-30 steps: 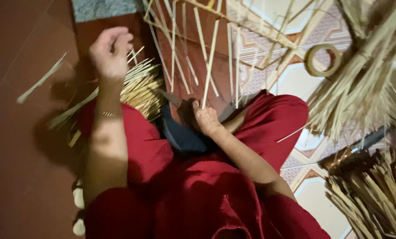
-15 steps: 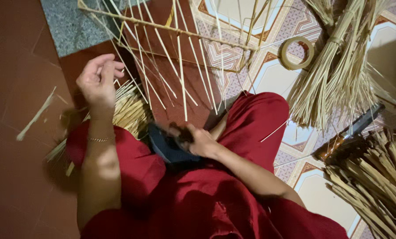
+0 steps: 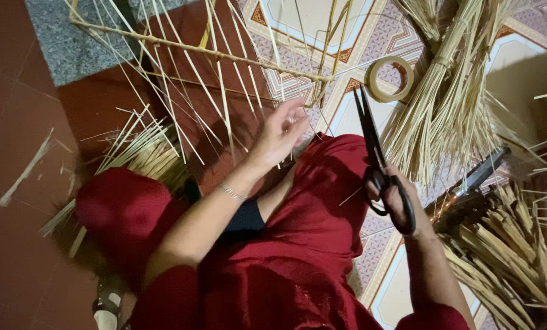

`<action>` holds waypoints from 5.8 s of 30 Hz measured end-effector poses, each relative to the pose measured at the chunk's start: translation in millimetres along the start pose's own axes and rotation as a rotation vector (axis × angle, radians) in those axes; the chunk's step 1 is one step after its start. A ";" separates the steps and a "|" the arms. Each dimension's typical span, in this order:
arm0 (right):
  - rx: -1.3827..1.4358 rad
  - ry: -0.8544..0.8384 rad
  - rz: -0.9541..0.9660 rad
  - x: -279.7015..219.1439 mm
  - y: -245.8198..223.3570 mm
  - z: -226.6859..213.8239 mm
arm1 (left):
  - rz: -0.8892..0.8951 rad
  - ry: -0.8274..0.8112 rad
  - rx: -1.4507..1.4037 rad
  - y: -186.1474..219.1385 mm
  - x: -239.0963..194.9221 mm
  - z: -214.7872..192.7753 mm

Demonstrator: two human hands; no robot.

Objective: The person weaves thin bamboo strips into a rectangular basket frame, threading them through the structure and trimming excess with scissors. The person adjusts the frame and continues weaving to build up the sides.

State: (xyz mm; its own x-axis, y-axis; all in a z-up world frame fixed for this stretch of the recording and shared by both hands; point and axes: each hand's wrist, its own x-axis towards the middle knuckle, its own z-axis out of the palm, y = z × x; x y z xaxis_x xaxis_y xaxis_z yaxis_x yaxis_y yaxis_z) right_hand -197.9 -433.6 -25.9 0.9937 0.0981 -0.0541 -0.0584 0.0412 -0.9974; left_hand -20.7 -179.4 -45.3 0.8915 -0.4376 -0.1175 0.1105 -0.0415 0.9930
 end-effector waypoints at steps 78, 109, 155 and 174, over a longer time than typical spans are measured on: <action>-1.266 -0.440 0.571 144.6 -122.8 -7.4 | -0.134 0.070 -0.411 -59.7 65.3 36.6; -1.492 0.258 0.308 193.9 120.7 -82.1 | -0.075 0.600 0.339 32.3 -42.6 -301.9; 0.351 0.372 0.083 162.4 111.9 -20.0 | -0.093 0.247 -0.014 -17.4 10.9 -230.4; 0.150 0.309 0.173 195.7 129.6 -18.5 | -0.092 0.317 -0.183 -43.6 -8.7 -211.0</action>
State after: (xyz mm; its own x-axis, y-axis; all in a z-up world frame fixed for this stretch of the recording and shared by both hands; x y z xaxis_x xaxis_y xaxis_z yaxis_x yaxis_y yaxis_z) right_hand -9.2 -427.4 -166.6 0.9485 -0.1869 -0.2556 -0.2186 0.1976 -0.9556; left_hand 59.4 15.8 -89.9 0.9629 -0.1381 -0.2320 0.2472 0.1057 0.9632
